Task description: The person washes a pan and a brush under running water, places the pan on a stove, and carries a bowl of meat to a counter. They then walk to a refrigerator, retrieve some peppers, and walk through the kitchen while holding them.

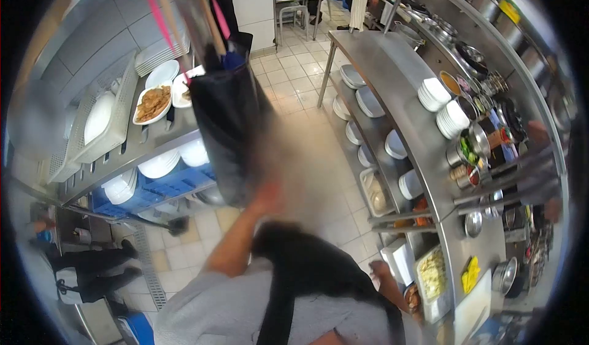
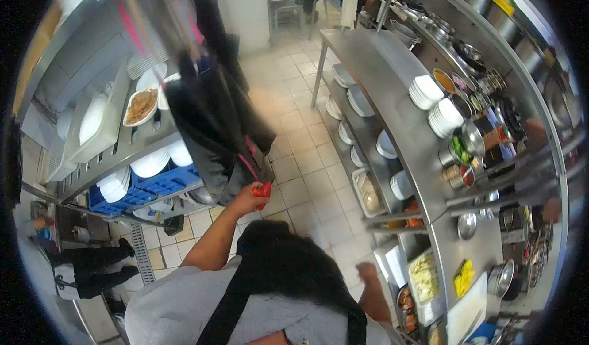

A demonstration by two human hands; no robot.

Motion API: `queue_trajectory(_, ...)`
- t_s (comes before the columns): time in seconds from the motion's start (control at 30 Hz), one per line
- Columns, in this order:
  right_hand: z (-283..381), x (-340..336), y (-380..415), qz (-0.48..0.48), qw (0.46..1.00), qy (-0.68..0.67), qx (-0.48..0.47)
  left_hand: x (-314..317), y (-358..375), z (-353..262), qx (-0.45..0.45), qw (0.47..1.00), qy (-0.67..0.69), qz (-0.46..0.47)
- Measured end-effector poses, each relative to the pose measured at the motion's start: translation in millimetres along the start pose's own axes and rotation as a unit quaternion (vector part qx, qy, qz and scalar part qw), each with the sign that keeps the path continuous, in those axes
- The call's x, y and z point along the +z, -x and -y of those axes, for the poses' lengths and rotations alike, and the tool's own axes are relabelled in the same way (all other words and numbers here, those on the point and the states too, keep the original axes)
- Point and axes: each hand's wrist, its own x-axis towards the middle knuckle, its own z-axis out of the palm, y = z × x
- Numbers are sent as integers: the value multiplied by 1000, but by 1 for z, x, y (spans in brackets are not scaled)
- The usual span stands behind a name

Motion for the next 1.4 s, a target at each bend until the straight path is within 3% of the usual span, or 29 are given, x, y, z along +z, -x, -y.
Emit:
queue_trajectory(0.03, -9, -25, -56, -83, 978, 52, -182, -1, -3, -19, -3, 997, 73, 3)
queue_trajectory(0.07, 33, -65, -67, -183, 853, 396, -286, 0, -14, -28, -5, 989, 146, 6)
queue_trajectory(0.1, 61, -93, -105, -196, 890, 279, -301, 3, -30, -29, -6, 989, 147, 0)
queue_trajectory(0.13, 85, -117, -148, -205, 915, 157, -311, 4, -47, -29, 68, 995, 73, 8)
queue_trajectory(0.17, 136, -142, -145, -190, 952, 41, -236, 2, -64, -27, 139, 990, -4, 18)
queue_trajectory(0.2, 203, -160, -110, -169, 971, -78, -152, 2, -79, -32, 134, 991, -7, 18)
queue_trajectory(0.27, 267, -179, -108, -129, 954, -204, -178, 2, -114, -68, -52, 968, 240, 45)
queue_trajectory(0.3, 292, -183, -108, -146, 949, -212, -181, -7, -132, -99, -40, 976, 199, 85)
queue_trajectory(0.4, 329, -190, -136, -100, 969, -164, -155, 3, -195, -94, 27, 980, 194, 41)
queue_trajectory(0.47, 362, -199, -124, -73, 969, -170, -161, 4, -233, -88, 27, 967, 245, 69)
queue_trajectory(0.57, 381, -211, -146, 9, 959, -232, -160, -10, -277, -106, -94, 979, 179, 21)
queue_trajectory(0.63, 412, -227, -150, 18, 961, -234, -144, -19, -305, -101, -106, 970, 217, 21)
queue_trajectory(0.83, 494, -274, -226, 87, 963, -203, -157, -41, -353, -23, -192, 935, 288, -79)
queue_trajectory(0.9, 545, -295, -244, 97, 969, -142, -177, -46, -365, 7, -254, 904, 298, -171)
queue_trajectory(1.03, 659, -325, -305, 159, 949, -32, -272, -80, -371, -68, -336, 860, 259, -285)
queue_trajectory(1.13, 758, -340, -316, 158, 936, 35, -313, -95, -387, -39, -357, 841, 325, -245)
queue_trajectory(1.23, 855, -333, -353, 185, 931, 28, -312, -116, -425, -57, -386, 829, 317, -251)
queue_trajectory(1.27, 882, -329, -368, 202, 924, 31, -323, -111, -440, -16, -343, 848, 291, -282)
queue_trajectory(1.3, 903, -325, -380, 190, 933, 8, -306, -130, -462, -62, -417, 824, 246, -296)
queue_trajectory(1.37, 946, -318, -389, 186, 938, -9, -293, -145, -497, -6, -316, 891, 171, -278)
queue_trajectory(1.4, 965, -318, -388, 186, 946, -10, -266, -154, -515, 5, -320, 885, 174, -289)
